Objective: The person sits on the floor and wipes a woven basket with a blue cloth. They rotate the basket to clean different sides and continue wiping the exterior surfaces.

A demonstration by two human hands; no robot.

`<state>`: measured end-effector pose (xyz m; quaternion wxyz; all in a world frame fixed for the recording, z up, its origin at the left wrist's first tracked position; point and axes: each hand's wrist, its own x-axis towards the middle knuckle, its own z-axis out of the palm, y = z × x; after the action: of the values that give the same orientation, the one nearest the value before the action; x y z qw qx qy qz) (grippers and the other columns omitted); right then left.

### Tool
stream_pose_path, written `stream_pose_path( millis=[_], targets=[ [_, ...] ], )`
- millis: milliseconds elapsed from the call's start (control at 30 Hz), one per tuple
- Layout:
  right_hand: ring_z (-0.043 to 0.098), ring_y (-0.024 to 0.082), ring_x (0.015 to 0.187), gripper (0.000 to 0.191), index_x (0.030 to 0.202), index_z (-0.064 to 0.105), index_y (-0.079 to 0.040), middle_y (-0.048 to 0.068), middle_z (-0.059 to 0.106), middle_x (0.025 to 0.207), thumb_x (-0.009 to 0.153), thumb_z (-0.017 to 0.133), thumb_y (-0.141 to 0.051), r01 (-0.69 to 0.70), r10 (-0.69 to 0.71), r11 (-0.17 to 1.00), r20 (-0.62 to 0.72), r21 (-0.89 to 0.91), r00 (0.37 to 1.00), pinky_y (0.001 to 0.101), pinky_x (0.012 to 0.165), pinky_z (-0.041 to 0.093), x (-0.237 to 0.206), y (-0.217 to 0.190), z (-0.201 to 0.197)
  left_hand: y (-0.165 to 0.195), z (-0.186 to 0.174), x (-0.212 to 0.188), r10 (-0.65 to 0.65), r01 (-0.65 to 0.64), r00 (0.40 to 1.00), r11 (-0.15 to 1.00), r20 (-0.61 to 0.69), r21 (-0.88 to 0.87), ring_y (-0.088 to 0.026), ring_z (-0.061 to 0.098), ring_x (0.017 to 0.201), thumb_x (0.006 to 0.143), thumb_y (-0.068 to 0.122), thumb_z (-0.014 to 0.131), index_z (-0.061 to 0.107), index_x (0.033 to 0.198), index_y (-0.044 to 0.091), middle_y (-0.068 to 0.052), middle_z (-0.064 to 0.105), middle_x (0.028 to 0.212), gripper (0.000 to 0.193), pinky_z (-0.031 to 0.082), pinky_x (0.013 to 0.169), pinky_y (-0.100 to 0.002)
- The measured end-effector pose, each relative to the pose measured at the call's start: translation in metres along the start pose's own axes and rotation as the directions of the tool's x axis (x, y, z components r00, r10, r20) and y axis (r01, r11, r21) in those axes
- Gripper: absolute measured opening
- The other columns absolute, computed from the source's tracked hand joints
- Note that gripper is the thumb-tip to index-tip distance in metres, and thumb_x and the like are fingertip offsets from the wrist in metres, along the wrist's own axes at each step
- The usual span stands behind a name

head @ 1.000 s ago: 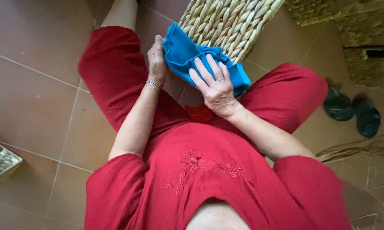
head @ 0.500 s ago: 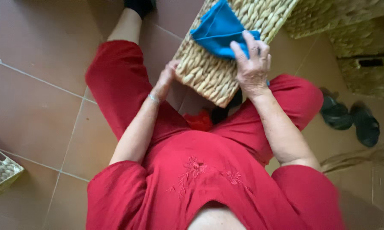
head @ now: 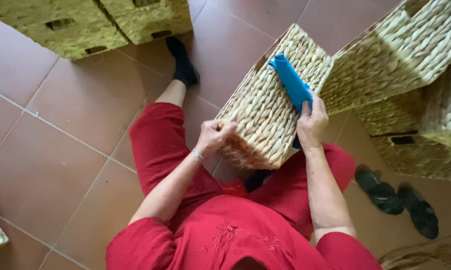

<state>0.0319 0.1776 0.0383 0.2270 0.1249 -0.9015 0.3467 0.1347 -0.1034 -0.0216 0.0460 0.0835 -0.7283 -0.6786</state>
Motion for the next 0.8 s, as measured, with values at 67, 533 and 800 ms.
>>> stream_pose_path(
  millis=[67, 533, 800],
  targets=[
    [0.072, 0.033, 0.105, 0.027, 0.134, 0.064, -0.006, 0.021, 0.073, 0.117, 0.107, 0.061, -0.011, -0.159, 0.159, 0.983, -0.001, 0.095, 0.987, 0.0415, 0.093, 0.055, 0.01, -0.024, -0.02, 0.025, -0.003, 0.019, 0.011, -0.01, 0.999, 1.0, -0.051, 0.019, -0.001, 0.039, 0.059, 0.096, 0.032, 0.074, 0.058, 0.067, 0.005, 0.01, 0.046, 0.062, 0.043, 0.031, 0.049, -0.024],
    [0.06, 0.035, 0.131, 0.038, 0.141, 0.06, -0.016, 0.014, 0.058, 0.146, 0.108, 0.079, -0.021, 0.367, -0.367, 0.93, -0.016, 0.021, 0.93, 0.0487, 0.11, 0.052, 0.073, -0.096, -0.05, 0.132, -0.012, 0.098, -0.001, 0.098, 0.984, 0.835, 0.176, -0.542, -0.008, 0.061, 0.076, 0.103, 0.043, 0.062, 0.07, 0.107, 0.006, -0.001, 0.067, 0.092, 0.039, 0.049, 0.067, -0.025],
    [0.062, 0.035, 0.128, 0.037, 0.139, 0.062, -0.011, 0.012, 0.066, 0.135, 0.107, 0.073, -0.024, 0.375, -0.391, 0.909, -0.061, -0.179, 0.918, 0.0546, 0.111, 0.047, 0.131, -0.048, -0.014, 0.065, -0.043, 0.044, -0.191, 0.227, 0.945, 0.967, 0.266, -0.113, -0.006, 0.065, 0.097, 0.105, 0.053, 0.041, 0.071, 0.122, 0.005, -0.002, 0.073, 0.112, 0.059, 0.054, 0.083, -0.022]
  ],
)
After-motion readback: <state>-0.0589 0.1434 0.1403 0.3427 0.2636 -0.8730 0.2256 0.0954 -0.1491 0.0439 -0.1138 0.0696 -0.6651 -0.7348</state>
